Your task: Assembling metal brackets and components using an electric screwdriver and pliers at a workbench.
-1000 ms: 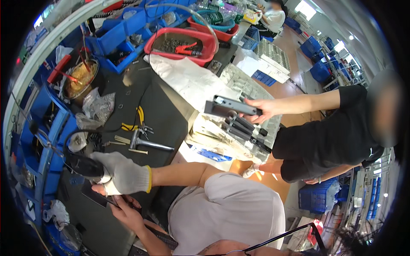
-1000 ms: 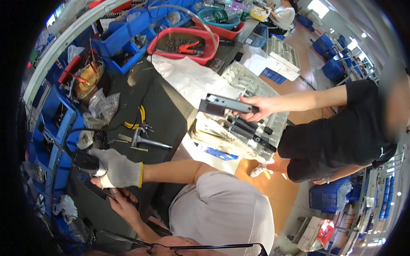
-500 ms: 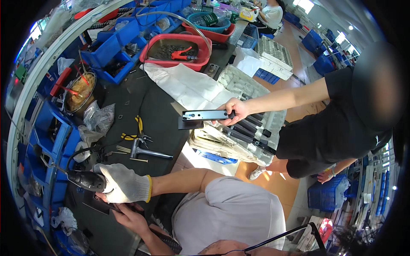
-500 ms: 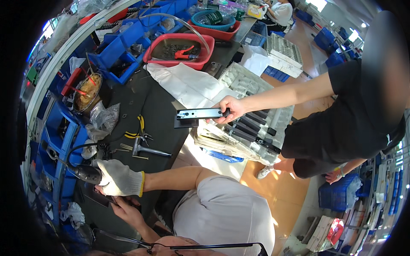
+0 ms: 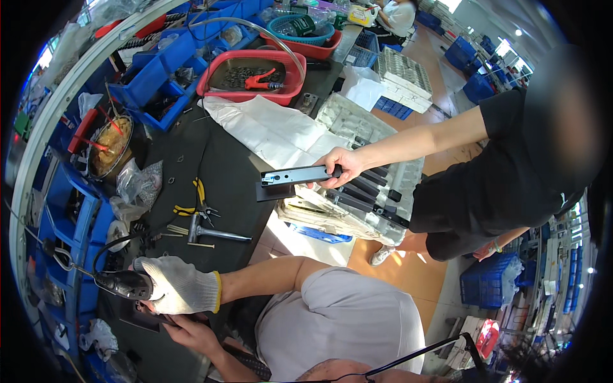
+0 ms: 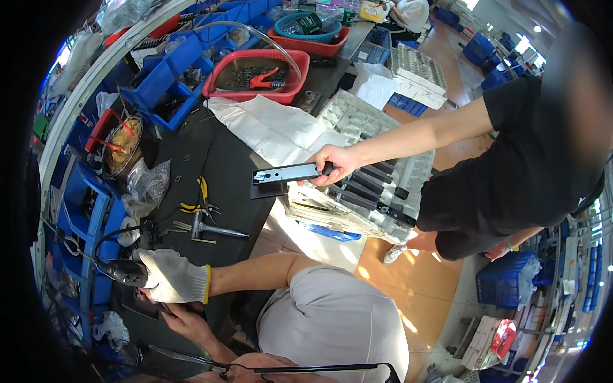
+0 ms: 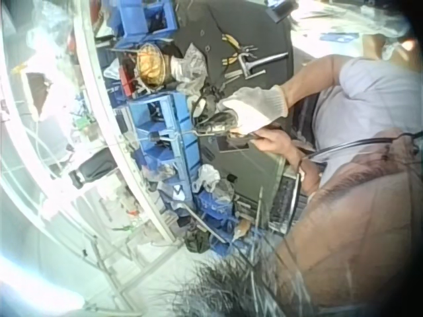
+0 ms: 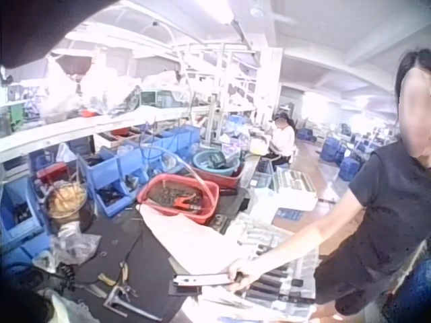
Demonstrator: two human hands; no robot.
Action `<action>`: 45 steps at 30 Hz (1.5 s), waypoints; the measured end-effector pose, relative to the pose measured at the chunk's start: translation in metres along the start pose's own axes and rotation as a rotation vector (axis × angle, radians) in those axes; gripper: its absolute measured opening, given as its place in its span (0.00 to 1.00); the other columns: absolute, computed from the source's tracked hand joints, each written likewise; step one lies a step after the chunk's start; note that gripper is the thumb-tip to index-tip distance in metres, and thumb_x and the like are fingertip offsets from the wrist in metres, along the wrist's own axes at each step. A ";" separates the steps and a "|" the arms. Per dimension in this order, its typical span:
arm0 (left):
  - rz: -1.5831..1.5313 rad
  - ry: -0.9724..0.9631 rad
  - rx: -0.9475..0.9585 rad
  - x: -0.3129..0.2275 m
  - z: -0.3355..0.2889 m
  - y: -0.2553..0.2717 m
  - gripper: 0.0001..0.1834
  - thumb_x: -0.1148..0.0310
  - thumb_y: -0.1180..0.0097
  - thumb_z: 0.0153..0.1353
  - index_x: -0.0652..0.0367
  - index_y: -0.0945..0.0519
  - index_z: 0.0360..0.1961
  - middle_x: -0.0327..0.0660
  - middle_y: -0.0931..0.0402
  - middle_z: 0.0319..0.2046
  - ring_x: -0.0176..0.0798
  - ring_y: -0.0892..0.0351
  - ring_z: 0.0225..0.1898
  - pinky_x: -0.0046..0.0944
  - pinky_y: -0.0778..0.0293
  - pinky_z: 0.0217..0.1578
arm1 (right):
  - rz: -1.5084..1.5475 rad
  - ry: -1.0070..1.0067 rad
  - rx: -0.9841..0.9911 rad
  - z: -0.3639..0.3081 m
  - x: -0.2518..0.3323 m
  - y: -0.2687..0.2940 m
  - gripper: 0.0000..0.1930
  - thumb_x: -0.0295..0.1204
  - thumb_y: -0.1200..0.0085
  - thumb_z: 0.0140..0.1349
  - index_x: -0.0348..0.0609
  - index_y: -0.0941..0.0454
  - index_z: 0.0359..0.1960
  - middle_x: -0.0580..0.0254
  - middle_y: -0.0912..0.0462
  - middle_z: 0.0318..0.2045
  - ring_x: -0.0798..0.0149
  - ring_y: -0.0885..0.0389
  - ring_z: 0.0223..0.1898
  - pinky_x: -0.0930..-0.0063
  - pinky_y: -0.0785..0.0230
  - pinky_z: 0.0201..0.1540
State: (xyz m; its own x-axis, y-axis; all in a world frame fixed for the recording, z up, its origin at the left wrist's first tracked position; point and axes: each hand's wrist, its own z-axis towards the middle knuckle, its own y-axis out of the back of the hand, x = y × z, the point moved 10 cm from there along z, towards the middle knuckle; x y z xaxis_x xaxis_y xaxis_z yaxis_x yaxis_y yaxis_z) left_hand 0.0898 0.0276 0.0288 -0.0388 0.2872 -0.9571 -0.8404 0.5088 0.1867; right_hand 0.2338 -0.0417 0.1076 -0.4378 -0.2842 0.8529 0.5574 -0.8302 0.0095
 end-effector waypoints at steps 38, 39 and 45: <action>0.419 -0.267 -0.086 -0.002 0.002 0.017 0.20 0.62 0.53 0.75 0.77 0.31 0.41 0.45 0.29 0.21 0.36 0.31 0.19 0.38 0.37 0.19 | -0.111 0.017 0.029 -0.004 -0.014 -0.012 0.27 0.31 0.31 0.45 0.39 0.27 0.47 0.55 0.18 0.27 0.46 0.16 0.30 0.57 0.24 0.33; 0.419 -0.267 -0.086 0.001 0.003 0.018 0.20 0.62 0.53 0.75 0.77 0.31 0.41 0.45 0.29 0.21 0.36 0.31 0.19 0.38 0.37 0.19 | -0.110 0.017 0.030 -0.003 -0.009 -0.011 0.27 0.31 0.31 0.45 0.39 0.27 0.47 0.55 0.18 0.27 0.46 0.16 0.30 0.57 0.24 0.33; 0.400 -0.241 -0.059 -0.011 0.003 0.015 0.19 0.63 0.54 0.75 0.76 0.30 0.41 0.43 0.29 0.19 0.34 0.33 0.18 0.37 0.39 0.18 | -0.084 -0.036 0.130 0.000 -0.009 -0.016 0.27 0.30 0.31 0.44 0.39 0.27 0.47 0.53 0.17 0.28 0.45 0.16 0.30 0.56 0.25 0.33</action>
State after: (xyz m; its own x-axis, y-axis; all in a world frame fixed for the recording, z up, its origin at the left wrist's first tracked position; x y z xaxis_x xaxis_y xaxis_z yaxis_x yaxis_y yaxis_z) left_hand 0.0789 0.0342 0.0426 -0.2452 0.6354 -0.7322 -0.8145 0.2745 0.5110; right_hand 0.2292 -0.0258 0.0995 -0.4621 -0.1970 0.8647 0.6074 -0.7807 0.1467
